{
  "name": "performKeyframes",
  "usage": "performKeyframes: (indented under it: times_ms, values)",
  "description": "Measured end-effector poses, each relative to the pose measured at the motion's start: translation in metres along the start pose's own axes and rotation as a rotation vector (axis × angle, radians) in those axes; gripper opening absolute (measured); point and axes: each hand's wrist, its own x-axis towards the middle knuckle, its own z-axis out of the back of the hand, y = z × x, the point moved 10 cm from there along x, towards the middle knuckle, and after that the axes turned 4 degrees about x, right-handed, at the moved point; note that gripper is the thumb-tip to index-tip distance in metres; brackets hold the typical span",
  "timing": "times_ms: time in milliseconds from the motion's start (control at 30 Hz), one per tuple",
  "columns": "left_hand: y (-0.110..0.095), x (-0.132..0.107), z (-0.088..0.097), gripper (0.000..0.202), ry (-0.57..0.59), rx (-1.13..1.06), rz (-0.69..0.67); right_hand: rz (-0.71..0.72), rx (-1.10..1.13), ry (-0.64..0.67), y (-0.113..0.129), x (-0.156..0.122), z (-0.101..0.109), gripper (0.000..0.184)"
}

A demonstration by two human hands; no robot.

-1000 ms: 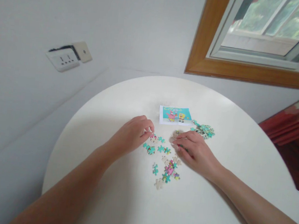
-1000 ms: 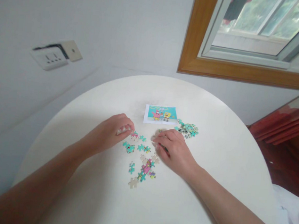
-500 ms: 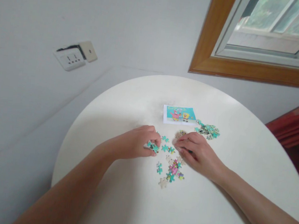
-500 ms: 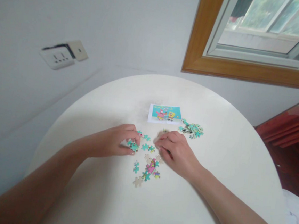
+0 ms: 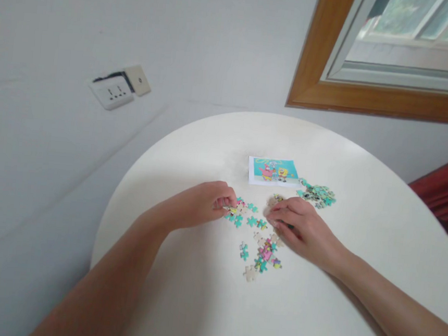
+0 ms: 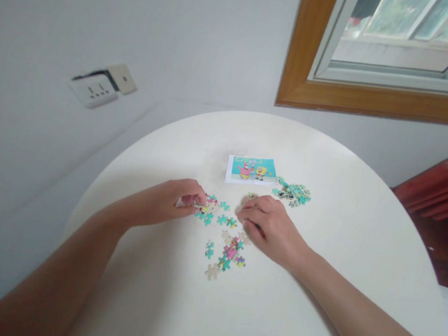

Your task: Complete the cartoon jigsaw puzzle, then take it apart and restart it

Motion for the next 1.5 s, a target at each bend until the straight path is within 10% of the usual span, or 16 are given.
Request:
performKeyframes:
  times_ms: [500,767,1167,1500]
  values:
    - [-0.004,-0.011,-0.009,0.024,0.215,-0.217,0.008,-0.009,-0.007,0.001,-0.001,0.0,0.001,0.024]
    - [0.028,-0.004,0.018,0.023,-0.157,0.019,0.124,-0.012,-0.012,-0.002,0.001,0.001,0.001,0.023]
    - [-0.013,0.013,-0.009,0.013,-0.156,0.114,-0.079,0.022,-0.003,-0.032,0.0,-0.002,0.003,0.026]
    - [-0.005,0.021,-0.01,0.018,-0.212,0.129,-0.059,0.036,0.013,-0.039,0.0,-0.002,0.006,0.025]
